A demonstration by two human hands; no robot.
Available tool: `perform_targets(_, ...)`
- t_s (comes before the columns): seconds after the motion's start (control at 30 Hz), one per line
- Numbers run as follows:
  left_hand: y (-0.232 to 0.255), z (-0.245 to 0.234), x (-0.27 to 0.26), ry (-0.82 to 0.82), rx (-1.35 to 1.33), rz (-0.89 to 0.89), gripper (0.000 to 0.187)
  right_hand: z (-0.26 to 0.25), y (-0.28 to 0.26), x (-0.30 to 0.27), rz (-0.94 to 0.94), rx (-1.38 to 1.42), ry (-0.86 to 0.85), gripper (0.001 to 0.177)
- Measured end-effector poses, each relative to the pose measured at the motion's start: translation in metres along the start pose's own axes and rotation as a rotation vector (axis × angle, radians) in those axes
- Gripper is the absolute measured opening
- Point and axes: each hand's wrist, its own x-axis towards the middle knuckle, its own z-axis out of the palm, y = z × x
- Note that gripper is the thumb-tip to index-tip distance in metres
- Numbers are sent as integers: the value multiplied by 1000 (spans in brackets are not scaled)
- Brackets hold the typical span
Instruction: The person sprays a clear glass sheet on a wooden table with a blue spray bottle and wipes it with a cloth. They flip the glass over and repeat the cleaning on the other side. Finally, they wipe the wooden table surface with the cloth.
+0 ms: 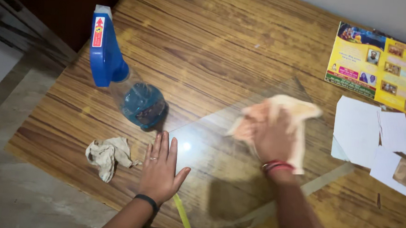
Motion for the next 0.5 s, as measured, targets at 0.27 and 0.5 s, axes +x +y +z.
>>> perform_targets(0.27,2,-3,2,-19,-9,-20,90,1,-15,-5,-8,2,-25,45)
perform_targets(0.5,1,-5,2,-55,-5,-38,89,-28,-102,-12,-620,59,57,46)
